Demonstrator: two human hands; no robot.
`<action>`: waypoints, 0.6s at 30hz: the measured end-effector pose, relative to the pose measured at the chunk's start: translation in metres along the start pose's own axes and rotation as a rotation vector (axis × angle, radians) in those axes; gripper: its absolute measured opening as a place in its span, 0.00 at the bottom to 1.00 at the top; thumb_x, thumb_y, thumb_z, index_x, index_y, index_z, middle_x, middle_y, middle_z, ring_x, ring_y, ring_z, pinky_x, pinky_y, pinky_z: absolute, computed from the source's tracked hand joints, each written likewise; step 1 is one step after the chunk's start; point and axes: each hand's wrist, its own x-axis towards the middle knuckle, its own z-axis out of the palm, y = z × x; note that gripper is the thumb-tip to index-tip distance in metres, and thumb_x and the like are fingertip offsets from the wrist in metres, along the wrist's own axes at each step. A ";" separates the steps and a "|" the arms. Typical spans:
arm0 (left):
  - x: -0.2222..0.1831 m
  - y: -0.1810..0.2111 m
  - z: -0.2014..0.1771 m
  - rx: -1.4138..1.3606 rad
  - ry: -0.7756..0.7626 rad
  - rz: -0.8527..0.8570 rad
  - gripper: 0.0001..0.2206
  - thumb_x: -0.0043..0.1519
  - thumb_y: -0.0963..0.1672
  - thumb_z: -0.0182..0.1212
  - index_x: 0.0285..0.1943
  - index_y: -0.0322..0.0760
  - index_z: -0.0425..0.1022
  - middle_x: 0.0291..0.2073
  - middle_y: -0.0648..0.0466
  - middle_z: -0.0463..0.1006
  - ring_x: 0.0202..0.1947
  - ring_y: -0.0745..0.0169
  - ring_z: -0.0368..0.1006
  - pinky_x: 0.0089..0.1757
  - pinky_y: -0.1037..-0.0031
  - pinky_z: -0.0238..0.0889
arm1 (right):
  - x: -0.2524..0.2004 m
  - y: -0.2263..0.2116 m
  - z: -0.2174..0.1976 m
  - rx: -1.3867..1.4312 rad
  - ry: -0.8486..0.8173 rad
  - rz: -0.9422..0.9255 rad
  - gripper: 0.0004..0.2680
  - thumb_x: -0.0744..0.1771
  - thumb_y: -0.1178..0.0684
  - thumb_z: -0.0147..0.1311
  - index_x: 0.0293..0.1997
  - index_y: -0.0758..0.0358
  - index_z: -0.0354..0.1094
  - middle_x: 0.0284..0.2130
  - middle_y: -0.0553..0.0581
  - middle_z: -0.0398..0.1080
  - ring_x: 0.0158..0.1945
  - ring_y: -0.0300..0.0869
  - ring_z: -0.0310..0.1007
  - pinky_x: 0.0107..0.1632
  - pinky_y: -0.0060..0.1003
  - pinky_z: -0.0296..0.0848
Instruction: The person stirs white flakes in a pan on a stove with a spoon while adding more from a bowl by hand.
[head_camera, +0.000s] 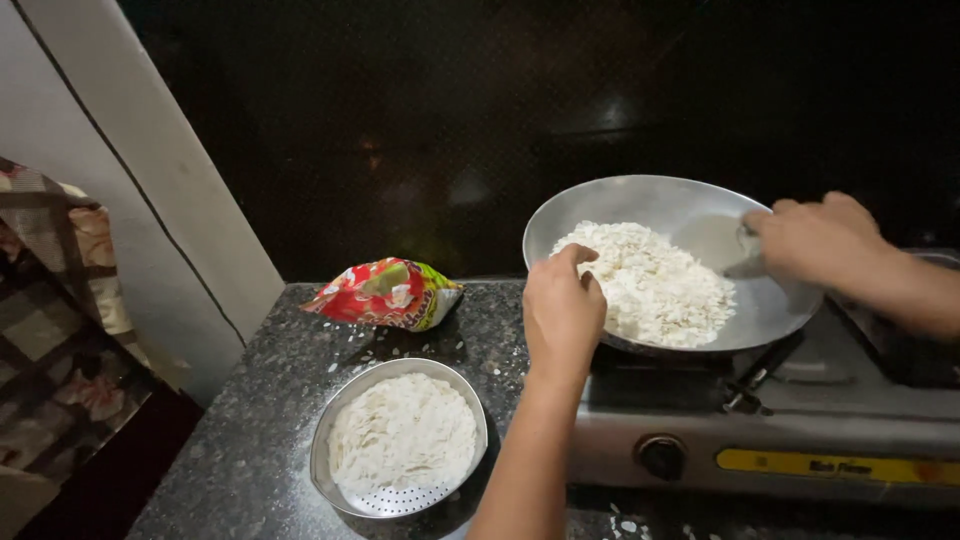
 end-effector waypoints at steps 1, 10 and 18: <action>0.001 -0.002 -0.003 0.000 0.002 -0.001 0.09 0.55 0.37 0.60 0.43 0.34 0.80 0.33 0.39 0.79 0.41 0.40 0.75 0.46 0.57 0.67 | 0.003 -0.002 0.002 -0.001 0.001 -0.001 0.27 0.62 0.26 0.53 0.64 0.48 0.66 0.41 0.56 0.76 0.40 0.41 0.79 0.46 0.41 0.71; 0.006 -0.028 -0.020 0.019 0.103 -0.011 0.10 0.56 0.38 0.60 0.45 0.37 0.80 0.37 0.41 0.80 0.45 0.40 0.74 0.47 0.56 0.66 | 0.039 -0.014 0.057 0.283 -0.446 -0.225 0.16 0.69 0.38 0.46 0.64 0.40 0.65 0.51 0.54 0.79 0.55 0.43 0.79 0.57 0.45 0.74; 0.002 -0.024 -0.033 0.008 0.071 -0.096 0.10 0.56 0.40 0.60 0.46 0.38 0.80 0.36 0.42 0.81 0.43 0.42 0.75 0.47 0.56 0.65 | 0.086 -0.012 0.095 0.934 -0.517 -0.033 0.15 0.70 0.42 0.47 0.55 0.58 0.75 0.22 0.54 0.69 0.18 0.40 0.55 0.21 0.37 0.58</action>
